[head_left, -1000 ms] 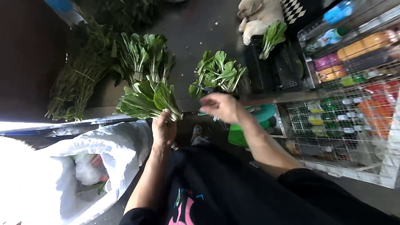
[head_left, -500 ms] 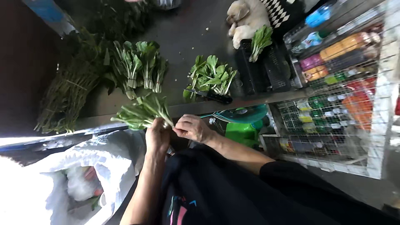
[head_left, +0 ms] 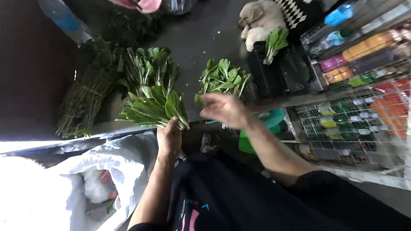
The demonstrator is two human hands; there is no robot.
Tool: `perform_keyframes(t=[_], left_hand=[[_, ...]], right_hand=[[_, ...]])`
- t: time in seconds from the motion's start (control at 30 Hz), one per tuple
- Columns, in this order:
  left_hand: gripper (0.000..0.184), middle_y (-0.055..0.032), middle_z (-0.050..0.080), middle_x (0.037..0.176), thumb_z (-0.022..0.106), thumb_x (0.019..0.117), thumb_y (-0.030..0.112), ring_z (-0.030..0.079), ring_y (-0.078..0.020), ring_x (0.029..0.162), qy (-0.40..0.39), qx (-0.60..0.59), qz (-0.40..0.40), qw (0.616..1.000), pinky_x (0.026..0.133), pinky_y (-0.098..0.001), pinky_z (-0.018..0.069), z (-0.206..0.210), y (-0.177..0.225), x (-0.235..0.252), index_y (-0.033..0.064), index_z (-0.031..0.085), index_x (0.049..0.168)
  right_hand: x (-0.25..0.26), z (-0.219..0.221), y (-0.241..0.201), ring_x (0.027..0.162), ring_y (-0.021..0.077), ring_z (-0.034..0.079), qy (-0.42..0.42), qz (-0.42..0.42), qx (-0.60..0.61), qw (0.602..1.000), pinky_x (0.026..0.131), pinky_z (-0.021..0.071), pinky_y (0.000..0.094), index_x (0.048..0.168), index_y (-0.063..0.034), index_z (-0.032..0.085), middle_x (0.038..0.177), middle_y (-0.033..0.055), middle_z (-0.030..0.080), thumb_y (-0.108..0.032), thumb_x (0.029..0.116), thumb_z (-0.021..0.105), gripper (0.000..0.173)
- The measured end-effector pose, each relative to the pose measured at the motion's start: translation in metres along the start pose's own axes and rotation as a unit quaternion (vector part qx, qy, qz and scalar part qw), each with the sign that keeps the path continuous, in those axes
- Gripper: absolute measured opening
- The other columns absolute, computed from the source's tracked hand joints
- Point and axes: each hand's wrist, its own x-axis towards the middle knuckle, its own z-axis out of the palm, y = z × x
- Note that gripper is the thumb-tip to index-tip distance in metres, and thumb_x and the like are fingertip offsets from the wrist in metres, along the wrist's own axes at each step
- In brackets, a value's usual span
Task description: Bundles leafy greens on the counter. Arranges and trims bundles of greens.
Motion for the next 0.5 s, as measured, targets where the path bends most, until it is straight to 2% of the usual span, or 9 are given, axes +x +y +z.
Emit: perform_keyframes(t=[0.03, 0.1, 0.13, 0.2, 0.27, 0.33, 0.5], left_hand=[[0.022, -0.0094, 0.072, 0.091, 0.063, 0.0902, 0.003, 0.072, -0.0178, 0.080, -0.015, 0.011, 0.006, 1.000, 0.076, -0.0368, 0.0625, 0.003, -0.004, 0.001, 0.0063, 0.060, 0.112], [0.020, -0.0062, 0.072, 0.084, 0.069, 0.0856, 0.005, 0.071, -0.0141, 0.074, -0.050, 0.053, 0.023, 0.997, 0.071, -0.0342, 0.0616, 0.006, -0.008, 0.000, 0.0076, 0.065, 0.105], [0.018, -0.0058, 0.072, 0.083, 0.072, 0.0852, 0.007, 0.071, -0.0139, 0.074, -0.069, 0.072, 0.031, 0.995, 0.073, -0.0348, 0.0617, 0.006, -0.007, 0.000, 0.0079, 0.066, 0.102], [0.015, -0.0057, 0.073, 0.084, 0.076, 0.0838, 0.011, 0.071, -0.0148, 0.077, -0.089, 0.099, 0.041, 0.990, 0.075, -0.0365, 0.0616, 0.006, -0.002, -0.003, 0.0081, 0.071, 0.098], [0.017, -0.0066, 0.074, 0.086, 0.079, 0.0821, 0.013, 0.072, -0.0157, 0.078, -0.106, 0.125, 0.044, 0.986, 0.078, -0.0371, 0.0617, 0.003, 0.003, -0.006, 0.0077, 0.073, 0.097], [0.017, -0.0069, 0.074, 0.087, 0.080, 0.0820, 0.012, 0.072, -0.0161, 0.080, -0.122, 0.148, 0.057, 0.980, 0.079, -0.0371, 0.0615, 0.001, 0.005, -0.005, 0.0072, 0.073, 0.097], [0.019, -0.0038, 0.076, 0.090, 0.083, 0.0797, 0.010, 0.073, -0.0133, 0.085, -0.102, 0.196, 0.088, 0.971, 0.082, -0.0351, 0.0619, 0.000, 0.006, -0.008, 0.0076, 0.075, 0.097]], right_hand=[[0.002, 0.019, 0.001, 0.101, 0.0175, 0.073, -0.045, 0.013, 0.008, 0.999, 0.090, 0.0628, 0.0405, 0.140, -0.0088, 0.059, 0.127, 0.0089, 0.069, -0.039, 0.0900, 0.078, 0.062], [0.003, 0.048, 0.012, 0.099, 0.0114, 0.072, -0.064, -0.012, 0.049, 0.997, 0.091, 0.0614, 0.0339, 0.127, -0.0058, 0.066, 0.115, 0.0065, 0.072, -0.032, 0.0946, 0.075, 0.042], [0.001, 0.056, 0.017, 0.097, 0.0087, 0.071, -0.039, -0.042, 0.065, 0.996, 0.091, 0.0608, 0.0309, 0.119, -0.0042, 0.070, 0.107, 0.0054, 0.074, -0.027, 0.0975, 0.071, 0.032], [-0.006, 0.063, 0.026, 0.091, 0.0062, 0.071, 0.045, -0.079, 0.085, 0.992, 0.086, 0.0611, 0.0290, 0.109, -0.0040, 0.073, 0.098, 0.0026, 0.074, -0.022, 0.1004, 0.066, 0.021], [-0.012, 0.064, 0.031, 0.091, 0.0062, 0.071, 0.099, -0.083, 0.105, 0.986, 0.085, 0.0610, 0.0292, 0.111, -0.0054, 0.071, 0.098, 0.0010, 0.074, -0.021, 0.1032, 0.061, 0.020], [-0.013, 0.062, 0.032, 0.097, 0.0075, 0.070, 0.105, -0.103, 0.117, 0.982, 0.090, 0.0609, 0.0301, 0.118, -0.0038, 0.067, 0.105, 0.0027, 0.073, -0.019, 0.1048, 0.057, 0.023], [-0.021, 0.073, 0.023, 0.104, 0.0037, 0.067, 0.084, -0.188, 0.111, 0.972, 0.094, 0.0585, 0.0244, 0.121, 0.0030, 0.064, 0.110, 0.0053, 0.071, -0.020, 0.1020, 0.064, 0.030]])
